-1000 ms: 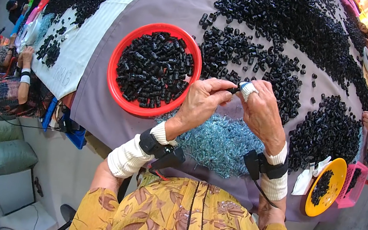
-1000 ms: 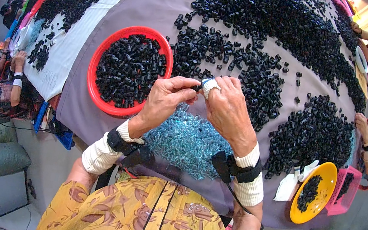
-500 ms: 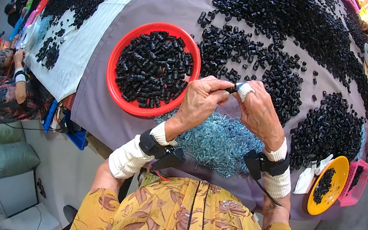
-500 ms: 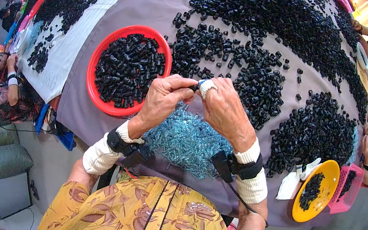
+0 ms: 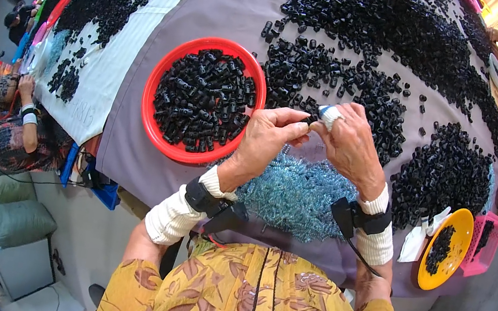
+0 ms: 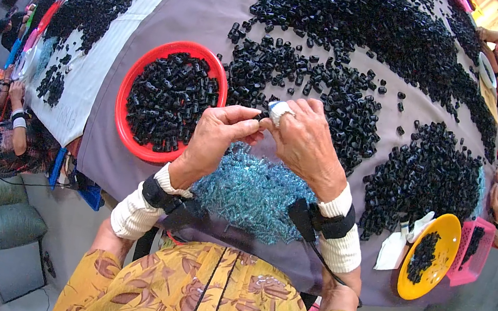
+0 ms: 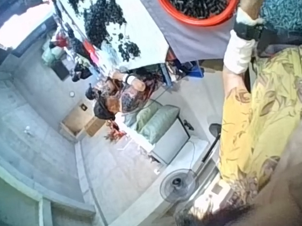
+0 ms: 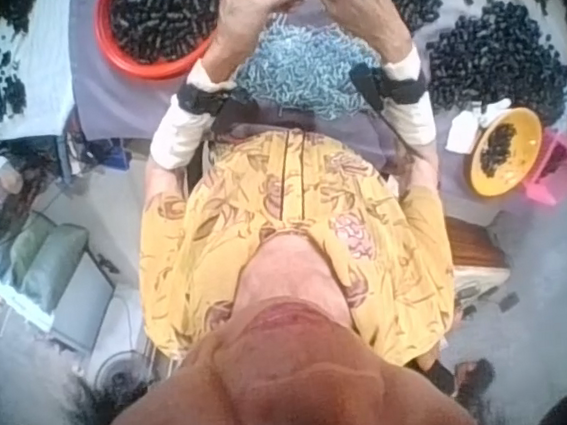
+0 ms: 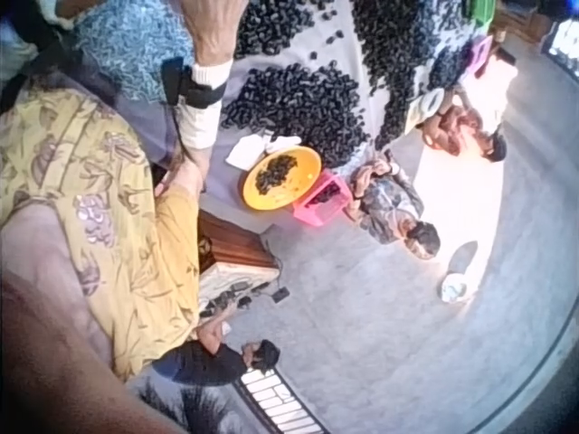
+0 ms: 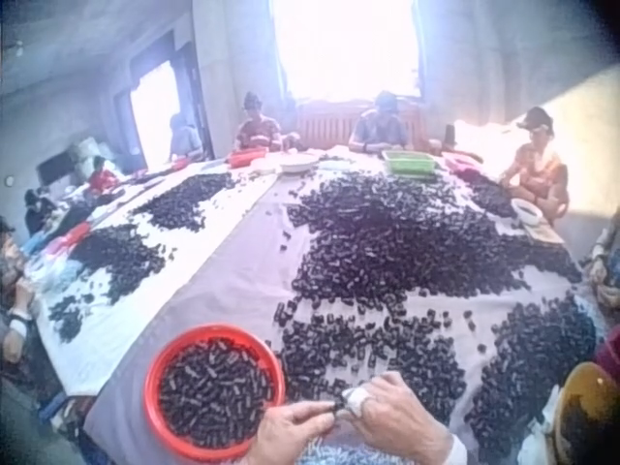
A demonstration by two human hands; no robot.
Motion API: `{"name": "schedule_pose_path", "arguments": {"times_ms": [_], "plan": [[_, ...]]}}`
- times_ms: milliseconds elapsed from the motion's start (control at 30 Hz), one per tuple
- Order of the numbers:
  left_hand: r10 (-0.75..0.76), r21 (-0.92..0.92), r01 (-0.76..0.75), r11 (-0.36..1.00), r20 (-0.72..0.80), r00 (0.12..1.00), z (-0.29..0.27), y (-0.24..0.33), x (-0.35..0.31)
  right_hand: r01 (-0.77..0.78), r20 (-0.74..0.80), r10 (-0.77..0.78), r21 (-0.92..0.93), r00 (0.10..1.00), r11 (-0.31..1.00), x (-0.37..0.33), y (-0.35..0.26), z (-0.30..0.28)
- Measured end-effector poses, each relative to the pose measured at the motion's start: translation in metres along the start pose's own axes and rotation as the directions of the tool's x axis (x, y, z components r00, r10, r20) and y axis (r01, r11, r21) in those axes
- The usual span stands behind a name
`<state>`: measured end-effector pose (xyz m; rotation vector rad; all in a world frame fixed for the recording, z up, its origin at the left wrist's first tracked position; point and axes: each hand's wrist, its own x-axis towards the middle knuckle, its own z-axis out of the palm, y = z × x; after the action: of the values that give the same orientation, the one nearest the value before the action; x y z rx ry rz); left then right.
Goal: Manually assembling or sorting small black shoe components in a workshop setting using a cylindrical tool.
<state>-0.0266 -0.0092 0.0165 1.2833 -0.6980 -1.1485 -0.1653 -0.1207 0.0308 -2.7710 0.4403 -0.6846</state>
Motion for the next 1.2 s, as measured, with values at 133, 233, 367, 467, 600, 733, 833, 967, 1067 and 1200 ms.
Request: {"name": "schedule_pose_path", "arguments": {"times_ms": [133,233,367,467,600,733,833,967,1067,1200], "plan": [[-0.142,-0.189,0.147,0.971,0.039,0.989,-0.005,-0.005,0.001,0.008,-0.039,-0.007,0.015,0.999,1.000,0.005,-0.010,-0.008],[-0.153,-0.274,0.169,0.947,0.078,0.985,-0.004,-0.004,0.002,0.043,-0.043,-0.046,-0.080,0.998,0.996,0.009,-0.015,-0.006],[-0.133,-0.374,0.170,0.912,0.122,0.983,0.001,0.002,0.000,0.037,-0.061,-0.041,-0.059,0.997,0.998,0.008,-0.011,-0.005],[-0.148,-0.371,0.191,0.909,0.141,0.979,-0.002,0.003,0.000,0.044,-0.077,-0.044,-0.004,0.996,0.999,0.007,-0.009,-0.002],[-0.135,-0.381,0.195,0.904,0.179,0.975,-0.002,0.003,-0.003,0.049,-0.076,-0.048,0.011,0.996,0.999,0.006,-0.010,-0.005],[-0.129,-0.295,0.171,0.940,0.155,0.979,-0.002,0.003,-0.002,0.028,-0.063,-0.031,-0.036,0.998,0.999,0.007,-0.015,-0.009],[-0.131,-0.255,0.164,0.953,0.142,0.981,-0.001,0.004,-0.002,0.015,-0.030,-0.016,-0.033,0.999,0.999,0.007,-0.013,-0.006],[-0.174,-0.240,0.191,0.952,0.090,0.981,-0.002,0.007,-0.001,0.026,-0.063,-0.025,0.023,0.998,0.999,0.005,-0.005,-0.005],[-0.159,-0.273,0.185,0.944,0.116,0.981,-0.007,0.002,0.001,0.020,-0.059,-0.016,0.058,0.998,0.998,0.005,-0.005,-0.006],[-0.177,-0.254,0.198,0.947,0.106,0.979,-0.002,0.002,0.000,0.027,-0.111,-0.013,0.123,0.994,0.992,0.006,-0.005,-0.003]]}}
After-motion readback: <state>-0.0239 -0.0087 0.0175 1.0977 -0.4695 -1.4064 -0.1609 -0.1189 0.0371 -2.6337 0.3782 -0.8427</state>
